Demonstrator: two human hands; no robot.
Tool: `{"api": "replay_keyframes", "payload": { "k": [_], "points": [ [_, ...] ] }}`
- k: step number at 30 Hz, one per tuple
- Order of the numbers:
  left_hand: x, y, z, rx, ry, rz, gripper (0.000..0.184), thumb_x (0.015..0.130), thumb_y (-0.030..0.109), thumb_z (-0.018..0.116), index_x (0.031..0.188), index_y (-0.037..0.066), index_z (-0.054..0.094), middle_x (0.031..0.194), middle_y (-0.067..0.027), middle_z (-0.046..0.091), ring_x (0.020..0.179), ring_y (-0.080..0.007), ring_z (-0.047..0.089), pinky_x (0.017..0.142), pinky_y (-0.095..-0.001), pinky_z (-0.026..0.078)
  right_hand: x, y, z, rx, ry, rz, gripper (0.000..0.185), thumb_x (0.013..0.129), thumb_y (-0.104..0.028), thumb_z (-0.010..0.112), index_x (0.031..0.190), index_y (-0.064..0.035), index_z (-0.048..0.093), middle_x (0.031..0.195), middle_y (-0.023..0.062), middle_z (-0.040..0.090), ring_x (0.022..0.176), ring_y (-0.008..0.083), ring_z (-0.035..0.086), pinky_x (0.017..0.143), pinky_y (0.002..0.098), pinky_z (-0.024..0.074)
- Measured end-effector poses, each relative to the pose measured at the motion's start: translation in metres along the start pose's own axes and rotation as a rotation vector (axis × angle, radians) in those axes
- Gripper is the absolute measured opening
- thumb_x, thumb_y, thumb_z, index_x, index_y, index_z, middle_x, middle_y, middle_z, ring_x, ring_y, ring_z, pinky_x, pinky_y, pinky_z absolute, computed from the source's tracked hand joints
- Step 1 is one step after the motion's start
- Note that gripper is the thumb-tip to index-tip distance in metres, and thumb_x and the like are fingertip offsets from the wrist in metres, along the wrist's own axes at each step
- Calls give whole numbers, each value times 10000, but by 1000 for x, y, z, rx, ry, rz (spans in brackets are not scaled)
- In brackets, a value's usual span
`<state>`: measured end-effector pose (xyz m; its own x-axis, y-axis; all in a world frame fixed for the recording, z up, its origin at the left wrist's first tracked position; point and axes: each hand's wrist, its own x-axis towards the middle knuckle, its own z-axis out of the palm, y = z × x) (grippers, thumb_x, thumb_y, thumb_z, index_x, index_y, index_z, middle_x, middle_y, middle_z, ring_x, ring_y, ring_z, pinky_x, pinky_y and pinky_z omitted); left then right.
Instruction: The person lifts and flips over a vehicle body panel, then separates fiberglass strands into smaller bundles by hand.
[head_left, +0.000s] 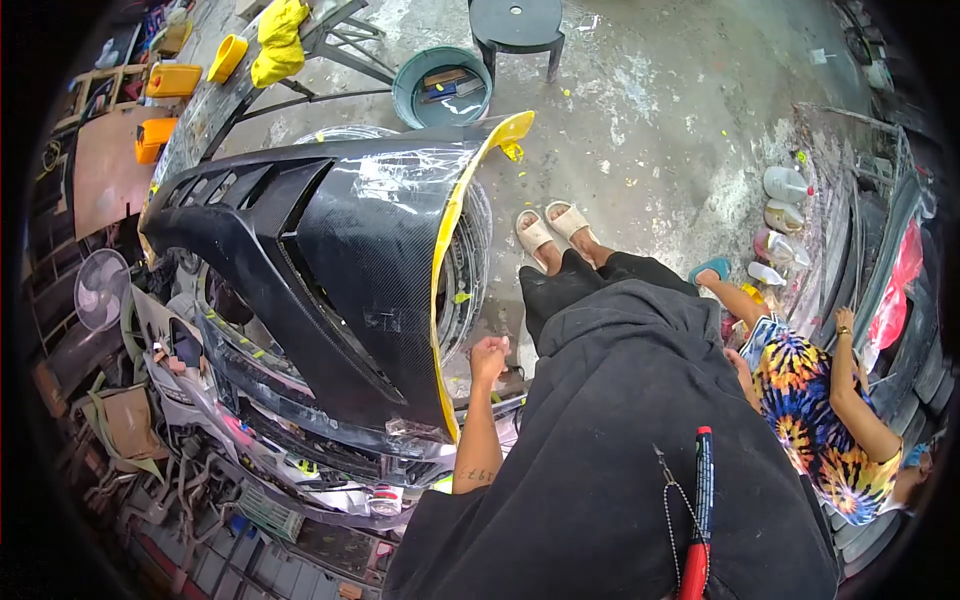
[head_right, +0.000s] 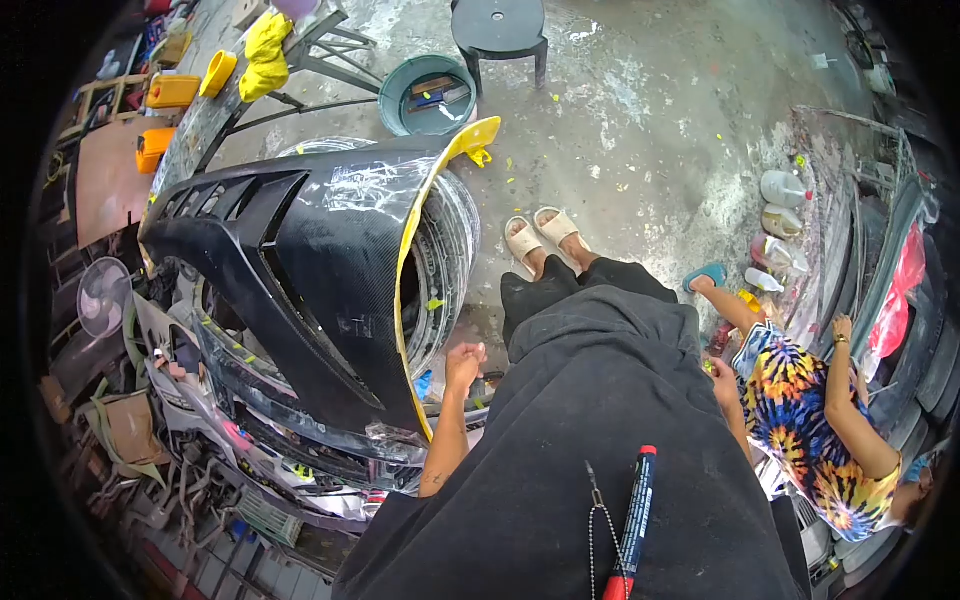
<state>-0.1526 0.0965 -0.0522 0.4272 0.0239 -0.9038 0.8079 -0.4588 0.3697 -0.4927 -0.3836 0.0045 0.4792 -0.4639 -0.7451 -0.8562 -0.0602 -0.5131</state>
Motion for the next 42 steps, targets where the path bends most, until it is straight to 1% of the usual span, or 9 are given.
{"api": "replay_keyframes", "payload": {
  "k": [7,15,20,26,30,32,36,40,42],
  "points": [
    [-17,25,-9,164,-19,-157,372,895,379,617,760,33,598,556,-5,492,459,-102,468,419,-268,441,-3,-11,13,-120,229,63,276,945,-255,507,1070,-33,615,790,31,565,743,127,478,702,291,405],
    [-42,122,-6,-15,-324,370,164,877,76,587,1012,-11,555,659,3,532,621,-104,552,603,-227,444,17,-37,32,-90,231,11,199,852,-178,639,936,-7,581,765,17,522,748,106,454,684,286,400],
    [-77,210,-2,188,-212,345,183,912,178,575,866,9,629,728,-24,629,640,-77,551,601,-246,441,41,-11,28,-13,233,38,238,873,-230,611,947,-4,593,781,41,546,762,141,487,705,306,417],
    [-71,255,26,282,121,791,355,958,303,537,808,-5,630,664,-53,621,622,-83,529,582,-261,430,36,6,29,-133,298,71,317,903,-308,569,963,0,613,805,77,582,783,195,537,737,336,442],
    [-86,307,42,63,-155,245,373,948,351,553,781,23,611,675,-50,622,659,-91,594,618,-242,473,57,6,30,-437,419,22,376,923,-360,541,974,2,625,822,101,606,797,230,570,759,357,459],
    [-85,331,72,49,-259,421,319,923,323,599,831,17,610,728,-73,642,697,-128,627,672,-257,498,90,-54,12,-95,392,481,477,904,-401,490,937,48,648,905,251,657,914,397,635,825,460,466],
    [-87,391,143,235,-311,847,359,865,276,679,1104,17,608,955,-117,669,868,-195,646,790,-310,501,207,-204,-54,152,403,-5,483,964,-488,413,993,-45,606,1004,106,651,951,216,585,865,352,420],
    [-92,462,206,456,38,1400,419,850,148,647,1246,40,561,1111,-153,616,986,-287,620,855,-330,481,244,-439,-71,463,10,-666,467,990,-479,366,1021,-71,592,1238,116,558,1202,228,465,1051,377,299],
    [-94,482,218,454,84,1375,387,857,135,631,1226,39,569,1093,-157,610,959,-295,611,823,-339,476,246,-507,-49,640,-265,-855,469,979,-499,369,1070,-85,571,1308,146,512,1242,251,437,1057,405,290]
  ]
}}
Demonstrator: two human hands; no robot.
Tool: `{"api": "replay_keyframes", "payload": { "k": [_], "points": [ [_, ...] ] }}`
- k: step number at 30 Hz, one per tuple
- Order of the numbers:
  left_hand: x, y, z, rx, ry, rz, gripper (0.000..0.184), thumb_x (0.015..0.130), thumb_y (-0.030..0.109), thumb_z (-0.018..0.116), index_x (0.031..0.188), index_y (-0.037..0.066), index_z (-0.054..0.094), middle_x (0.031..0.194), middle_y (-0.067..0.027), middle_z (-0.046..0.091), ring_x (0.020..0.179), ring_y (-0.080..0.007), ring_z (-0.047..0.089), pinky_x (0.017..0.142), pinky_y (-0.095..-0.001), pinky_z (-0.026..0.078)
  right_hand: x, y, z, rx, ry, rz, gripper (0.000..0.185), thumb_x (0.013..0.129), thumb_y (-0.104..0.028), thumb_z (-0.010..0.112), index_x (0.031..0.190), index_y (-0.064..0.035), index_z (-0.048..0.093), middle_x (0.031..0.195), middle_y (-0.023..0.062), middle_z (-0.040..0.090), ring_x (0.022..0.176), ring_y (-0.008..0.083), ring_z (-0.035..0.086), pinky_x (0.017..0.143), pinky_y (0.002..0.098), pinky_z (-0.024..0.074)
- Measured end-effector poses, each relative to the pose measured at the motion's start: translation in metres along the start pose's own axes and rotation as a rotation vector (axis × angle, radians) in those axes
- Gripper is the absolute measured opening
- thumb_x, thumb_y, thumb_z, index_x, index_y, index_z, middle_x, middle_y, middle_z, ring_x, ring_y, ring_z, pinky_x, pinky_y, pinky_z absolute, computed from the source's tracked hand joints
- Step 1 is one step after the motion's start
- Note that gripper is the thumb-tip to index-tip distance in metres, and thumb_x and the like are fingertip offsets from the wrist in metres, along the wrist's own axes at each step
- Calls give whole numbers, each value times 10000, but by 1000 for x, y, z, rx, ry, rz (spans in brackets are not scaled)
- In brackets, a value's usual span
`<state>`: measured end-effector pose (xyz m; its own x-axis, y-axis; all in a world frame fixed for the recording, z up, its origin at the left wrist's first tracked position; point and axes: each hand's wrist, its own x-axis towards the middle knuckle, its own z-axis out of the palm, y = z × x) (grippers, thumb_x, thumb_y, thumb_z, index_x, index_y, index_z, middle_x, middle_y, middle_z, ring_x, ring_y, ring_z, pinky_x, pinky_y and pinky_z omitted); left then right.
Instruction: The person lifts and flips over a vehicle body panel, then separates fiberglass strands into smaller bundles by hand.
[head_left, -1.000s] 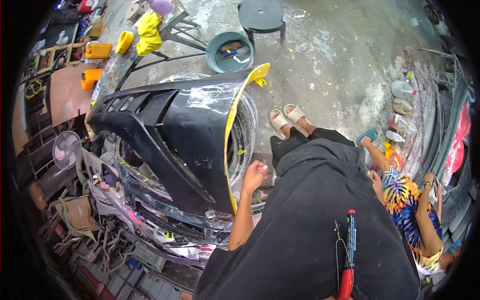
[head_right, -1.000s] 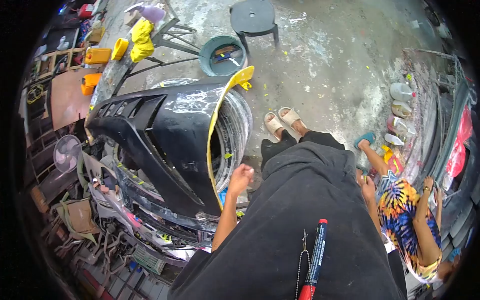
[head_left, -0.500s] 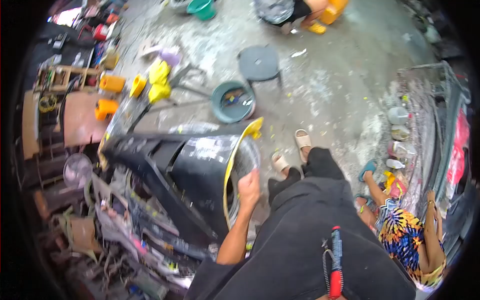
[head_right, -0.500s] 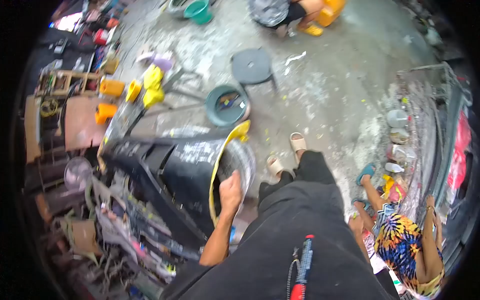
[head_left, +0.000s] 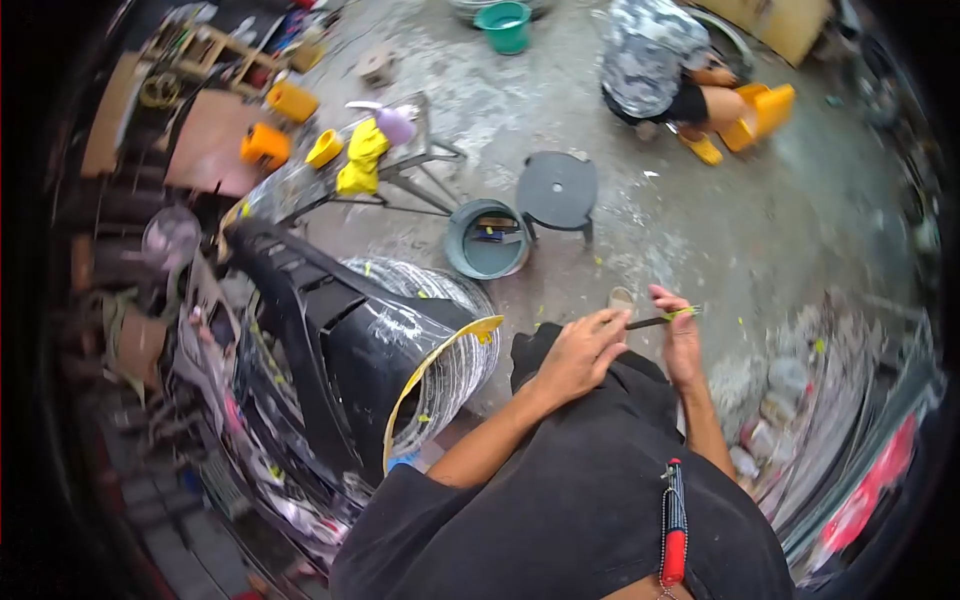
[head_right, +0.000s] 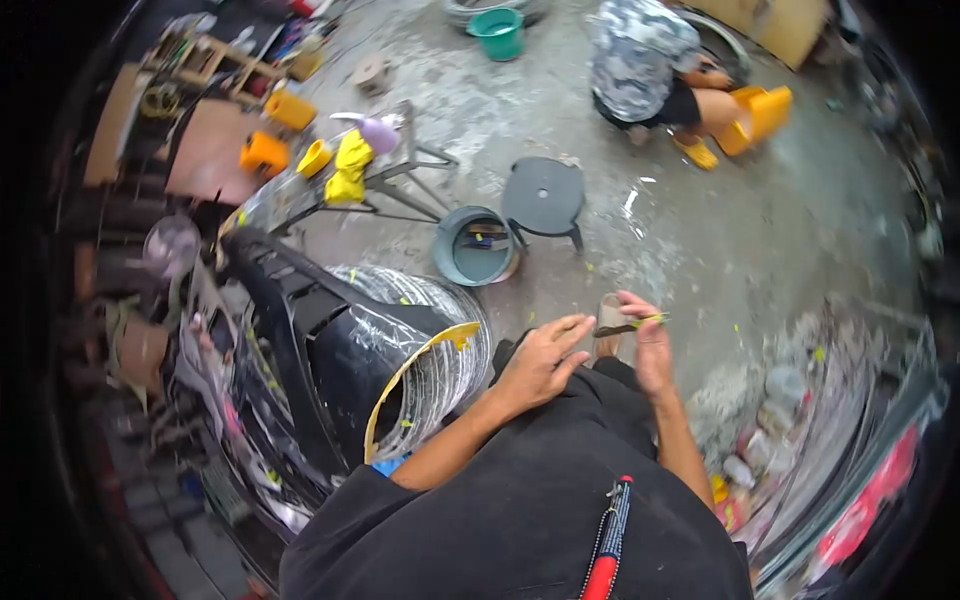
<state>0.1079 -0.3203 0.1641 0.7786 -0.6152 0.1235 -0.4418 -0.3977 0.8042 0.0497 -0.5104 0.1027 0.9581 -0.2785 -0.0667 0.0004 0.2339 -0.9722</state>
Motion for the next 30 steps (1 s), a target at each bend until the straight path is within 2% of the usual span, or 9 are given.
{"api": "replay_keyframes", "payload": {
  "k": [9,12,13,16,19,21,22,25,30],
  "points": [
    [48,-51,-45,-122,284,-276,197,814,97,638,1000,33,624,922,-111,606,959,-303,552,850,-411,412,107,2,102,414,-528,267,450,971,-482,381,1113,-85,538,1321,139,480,1195,217,453,1036,365,329],
    [65,-91,-75,-38,57,-369,152,817,140,658,938,47,654,879,-92,609,961,-273,566,869,-380,412,141,4,121,225,-528,302,452,987,-455,387,1187,-72,523,1339,133,466,1189,224,466,1035,360,341],
    [73,-106,-91,3,-8,-391,165,821,169,654,919,36,653,900,-86,628,936,-261,588,851,-361,438,157,0,121,36,-533,363,370,988,-326,470,1250,-68,496,1365,110,448,1210,221,463,1026,349,356],
    [80,-202,-130,-141,220,-480,143,838,153,648,916,33,649,866,-73,650,828,-202,620,773,-329,476,186,17,83,-475,-266,429,315,882,-116,587,1190,-60,554,1182,64,564,1092,183,532,930,317,430],
    [80,-336,-191,-365,614,-725,149,875,156,641,889,9,659,758,-32,644,675,-93,570,639,-265,479,148,63,-30,-675,274,412,262,915,-235,581,996,13,557,858,36,539,823,125,490,741,295,434],
    [90,-406,-253,-131,671,-837,175,889,169,616,862,3,664,723,-23,633,644,-84,553,594,-260,455,61,104,-170,-937,364,652,410,963,-335,485,1154,23,542,909,55,572,796,148,491,719,307,436],
    [96,-443,-281,-44,641,-863,207,890,198,605,882,3,676,723,-47,651,643,-109,574,600,-277,460,21,97,-199,-833,502,883,431,963,-340,463,1149,41,541,948,108,591,836,198,531,720,353,459],
    [135,-504,-344,115,734,-784,240,856,227,612,894,-3,669,706,-153,644,672,-274,628,659,-380,475,-85,50,-225,-1528,334,912,376,944,-297,479,980,53,609,798,118,588,748,236,572,634,352,471],
    [166,-544,-385,444,793,-784,269,859,216,593,998,-3,662,878,-204,664,812,-358,635,740,-422,483,-132,-3,-193,-1327,417,1227,340,943,-276,455,940,25,611,812,117,592,759,240,572,653,362,464]
  ]
}}
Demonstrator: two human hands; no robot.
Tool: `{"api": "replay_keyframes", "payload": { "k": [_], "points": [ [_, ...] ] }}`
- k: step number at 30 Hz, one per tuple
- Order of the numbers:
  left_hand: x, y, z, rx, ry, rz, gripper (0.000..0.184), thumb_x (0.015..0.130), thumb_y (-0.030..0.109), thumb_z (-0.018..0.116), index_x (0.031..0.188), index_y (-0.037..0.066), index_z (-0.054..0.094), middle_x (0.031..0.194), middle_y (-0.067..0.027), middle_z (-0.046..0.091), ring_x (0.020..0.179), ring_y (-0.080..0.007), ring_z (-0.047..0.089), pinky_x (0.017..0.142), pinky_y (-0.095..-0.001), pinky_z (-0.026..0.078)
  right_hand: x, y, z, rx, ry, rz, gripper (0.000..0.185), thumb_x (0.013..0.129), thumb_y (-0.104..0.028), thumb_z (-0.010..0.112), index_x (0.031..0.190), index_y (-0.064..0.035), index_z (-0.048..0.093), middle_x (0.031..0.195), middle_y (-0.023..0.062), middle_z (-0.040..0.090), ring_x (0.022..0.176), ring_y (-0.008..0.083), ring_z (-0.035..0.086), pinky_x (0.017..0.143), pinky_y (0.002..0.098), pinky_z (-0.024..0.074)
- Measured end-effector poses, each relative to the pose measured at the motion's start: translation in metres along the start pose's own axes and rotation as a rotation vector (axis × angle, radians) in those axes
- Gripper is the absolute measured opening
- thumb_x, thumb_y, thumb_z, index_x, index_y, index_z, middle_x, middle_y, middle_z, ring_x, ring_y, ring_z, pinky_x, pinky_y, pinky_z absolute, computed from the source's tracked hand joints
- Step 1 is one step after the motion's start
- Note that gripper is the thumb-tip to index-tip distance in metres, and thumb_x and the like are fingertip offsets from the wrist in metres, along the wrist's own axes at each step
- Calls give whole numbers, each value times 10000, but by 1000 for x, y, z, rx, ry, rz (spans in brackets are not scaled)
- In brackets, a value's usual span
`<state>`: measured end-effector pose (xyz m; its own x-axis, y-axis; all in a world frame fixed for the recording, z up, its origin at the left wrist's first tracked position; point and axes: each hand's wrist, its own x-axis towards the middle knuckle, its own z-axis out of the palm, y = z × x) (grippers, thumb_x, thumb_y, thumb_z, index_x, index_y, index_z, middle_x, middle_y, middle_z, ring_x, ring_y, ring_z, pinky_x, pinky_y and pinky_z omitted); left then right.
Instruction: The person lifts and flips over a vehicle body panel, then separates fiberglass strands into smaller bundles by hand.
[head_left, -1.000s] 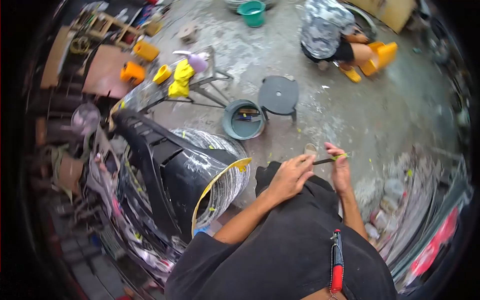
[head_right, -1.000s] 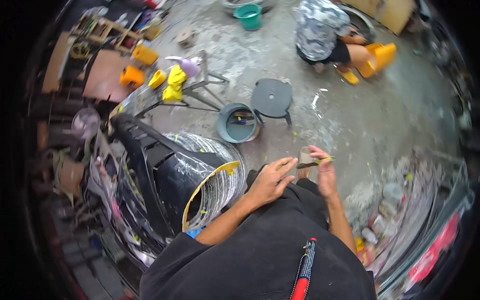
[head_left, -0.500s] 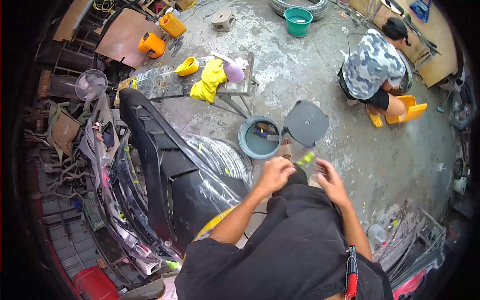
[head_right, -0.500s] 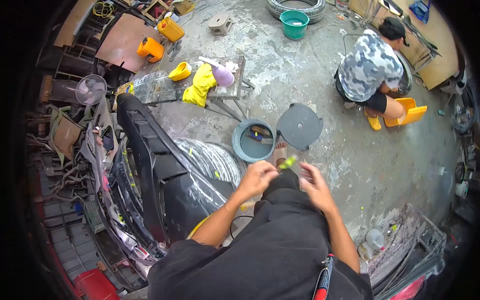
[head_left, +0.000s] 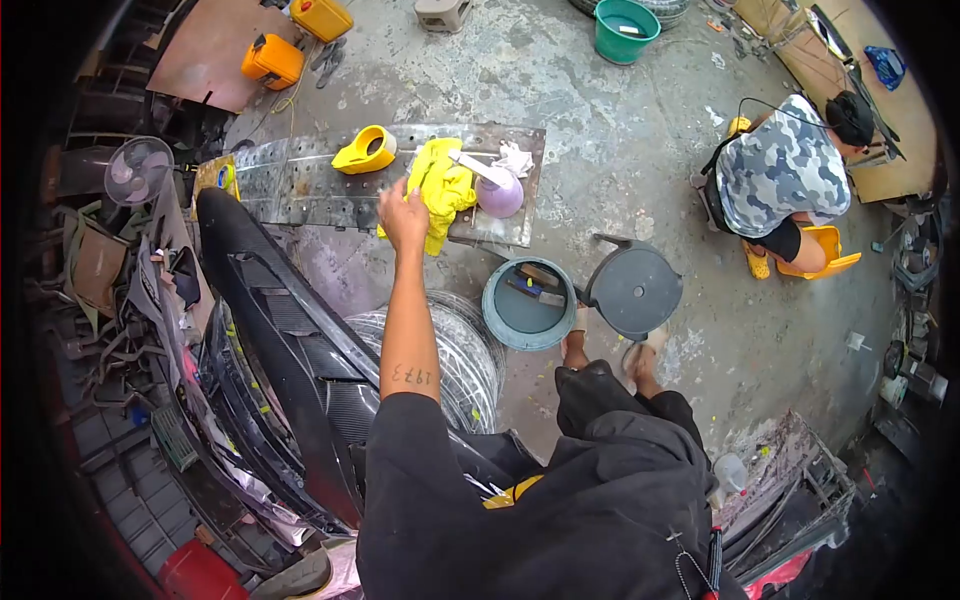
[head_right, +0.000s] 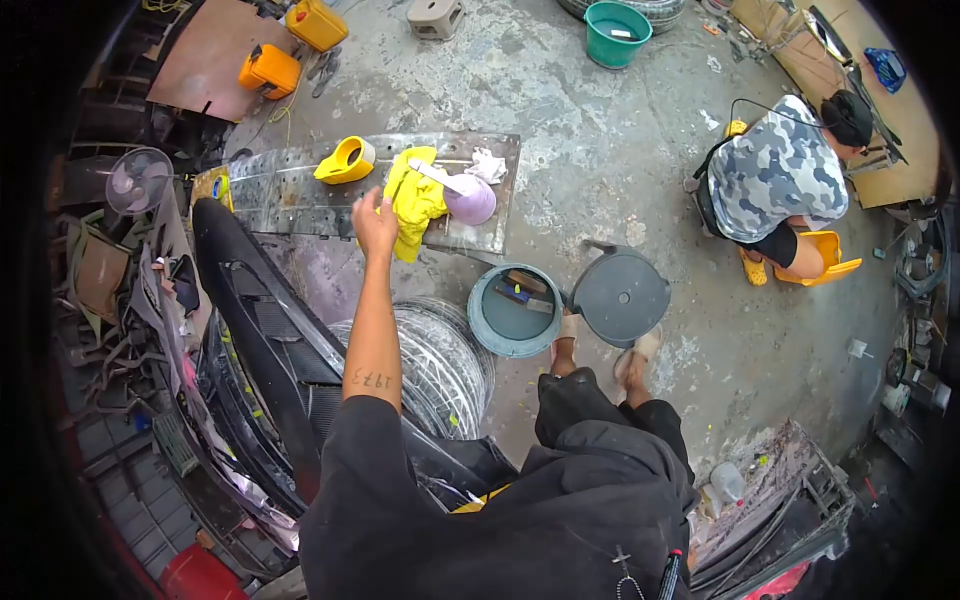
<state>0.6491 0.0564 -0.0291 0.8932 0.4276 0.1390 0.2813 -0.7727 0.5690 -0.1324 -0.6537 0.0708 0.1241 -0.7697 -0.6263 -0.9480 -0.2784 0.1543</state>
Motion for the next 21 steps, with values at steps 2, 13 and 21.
{"api": "replay_keyframes", "payload": {
  "k": [2,13,21],
  "points": [
    [-12,19,-7,-23,288,174,283,879,210,557,1043,0,654,960,-230,649,881,-375,622,765,-435,480,-14,0,-8,17,-48,43,328,943,-268,445,924,14,612,818,116,594,763,241,572,661,365,462],
    [-95,40,1,128,-188,359,370,730,174,698,1091,96,666,955,-103,562,933,-293,512,859,-414,375,-24,8,-34,21,-167,85,304,943,-221,393,837,-47,618,849,113,603,786,251,573,702,386,448],
    [-47,44,6,286,-523,455,515,670,224,732,1170,155,630,1104,-118,424,1038,-316,393,896,-458,310,78,-111,53,247,-320,-154,262,914,-262,428,840,-104,624,825,74,593,750,224,558,683,380,440]
  ]
}}
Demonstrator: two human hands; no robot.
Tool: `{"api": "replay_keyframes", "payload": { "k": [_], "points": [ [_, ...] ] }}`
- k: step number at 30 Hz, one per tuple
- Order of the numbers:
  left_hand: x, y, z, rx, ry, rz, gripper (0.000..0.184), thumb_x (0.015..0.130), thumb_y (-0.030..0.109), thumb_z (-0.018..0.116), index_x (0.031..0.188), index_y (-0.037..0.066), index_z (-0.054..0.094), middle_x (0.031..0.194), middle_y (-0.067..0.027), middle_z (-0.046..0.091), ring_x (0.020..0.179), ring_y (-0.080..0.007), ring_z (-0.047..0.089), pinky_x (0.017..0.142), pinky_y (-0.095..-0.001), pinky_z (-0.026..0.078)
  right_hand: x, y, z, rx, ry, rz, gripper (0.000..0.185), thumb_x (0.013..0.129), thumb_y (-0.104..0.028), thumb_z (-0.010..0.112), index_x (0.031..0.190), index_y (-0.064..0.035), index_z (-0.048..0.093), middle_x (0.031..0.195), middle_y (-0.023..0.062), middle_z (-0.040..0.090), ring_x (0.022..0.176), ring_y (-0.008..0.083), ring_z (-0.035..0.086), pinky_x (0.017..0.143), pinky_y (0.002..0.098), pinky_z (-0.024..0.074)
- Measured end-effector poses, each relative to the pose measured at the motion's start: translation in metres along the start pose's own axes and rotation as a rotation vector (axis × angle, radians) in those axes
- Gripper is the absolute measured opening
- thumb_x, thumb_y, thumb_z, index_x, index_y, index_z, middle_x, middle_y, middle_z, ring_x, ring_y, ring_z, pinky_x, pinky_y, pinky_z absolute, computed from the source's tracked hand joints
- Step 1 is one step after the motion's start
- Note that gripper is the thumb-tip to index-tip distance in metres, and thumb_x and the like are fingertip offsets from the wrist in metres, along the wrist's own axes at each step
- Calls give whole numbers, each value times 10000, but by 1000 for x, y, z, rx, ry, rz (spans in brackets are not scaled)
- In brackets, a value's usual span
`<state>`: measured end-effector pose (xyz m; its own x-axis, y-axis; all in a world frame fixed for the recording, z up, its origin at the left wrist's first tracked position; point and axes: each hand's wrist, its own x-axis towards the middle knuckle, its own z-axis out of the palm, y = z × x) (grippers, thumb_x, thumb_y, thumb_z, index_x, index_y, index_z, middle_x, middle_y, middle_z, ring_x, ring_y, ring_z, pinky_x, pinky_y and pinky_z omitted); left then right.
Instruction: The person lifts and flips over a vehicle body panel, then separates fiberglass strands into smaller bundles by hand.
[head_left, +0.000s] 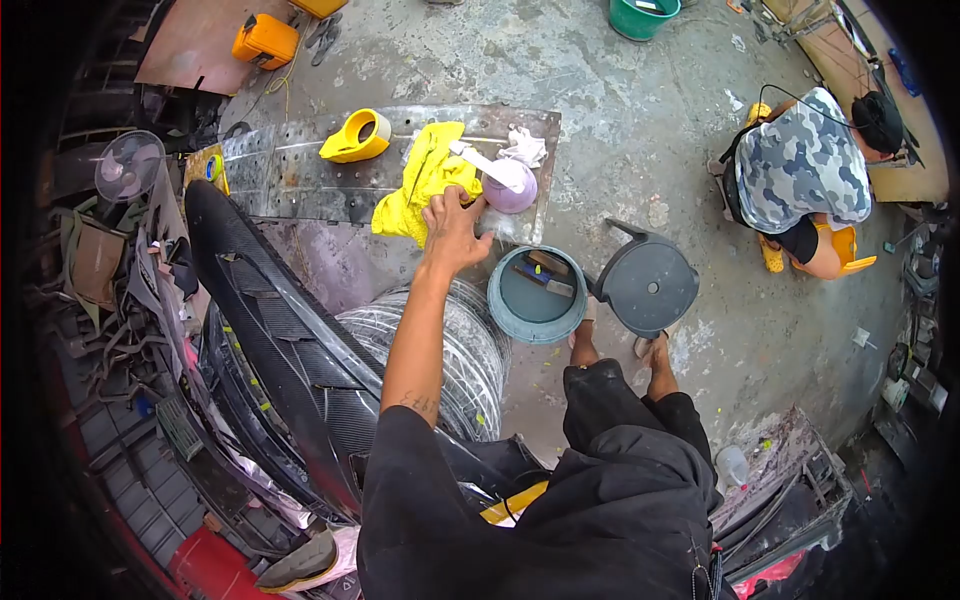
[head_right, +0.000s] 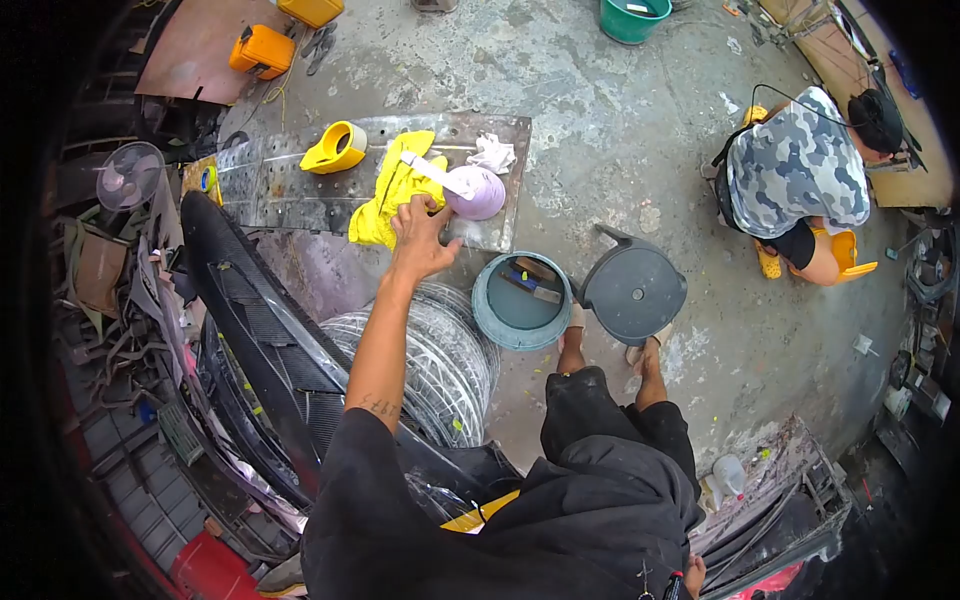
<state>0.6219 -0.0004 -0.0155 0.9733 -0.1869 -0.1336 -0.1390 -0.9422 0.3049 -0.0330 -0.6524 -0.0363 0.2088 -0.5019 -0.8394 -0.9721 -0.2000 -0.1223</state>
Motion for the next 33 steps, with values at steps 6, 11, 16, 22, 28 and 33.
{"api": "replay_keyframes", "payload": {
  "k": [6,11,16,22,28,33],
  "points": [
    [-3,-7,6,-2,25,105,384,695,229,758,1069,175,692,1097,-89,457,1047,-286,413,879,-437,314,271,-348,290,663,-183,9,248,856,-387,546,925,-164,629,748,-2,564,657,163,525,606,349,434],
    [-10,-10,19,-39,146,185,308,704,136,727,1009,168,700,1039,-77,493,1016,-270,442,865,-423,325,355,-313,310,682,-215,29,589,917,-401,462,1404,-81,382,1424,112,412,1253,254,438,1031,354,347],
    [-12,-10,24,-54,202,193,244,712,114,709,954,150,703,1035,-77,507,1012,-273,447,873,-424,328,344,-312,310,643,-184,-73,604,912,-452,443,1378,-69,408,1364,111,452,1212,285,452,1017,413,342],
    [-20,-4,27,-168,286,62,170,735,153,707,904,142,711,1038,-77,514,1023,-276,450,899,-430,318,305,-316,289,626,-236,-87,557,888,-429,487,1285,-43,428,1274,124,465,1146,261,451,960,381,367],
    [-30,8,26,-445,326,-155,233,745,261,736,879,72,708,1042,-83,531,1030,-284,450,926,-410,328,-90,-165,-23,-236,207,-136,209,840,-193,622,795,-20,515,735,64,538,697,150,507,645,315,418],
    [-45,38,1,-554,314,-253,264,739,268,752,875,49,698,1040,-86,560,1037,-286,455,938,-395,353,-67,-404,15,-71,222,-749,250,833,-112,642,1052,4,609,848,98,638,749,157,576,705,309,480]
  ]
}}
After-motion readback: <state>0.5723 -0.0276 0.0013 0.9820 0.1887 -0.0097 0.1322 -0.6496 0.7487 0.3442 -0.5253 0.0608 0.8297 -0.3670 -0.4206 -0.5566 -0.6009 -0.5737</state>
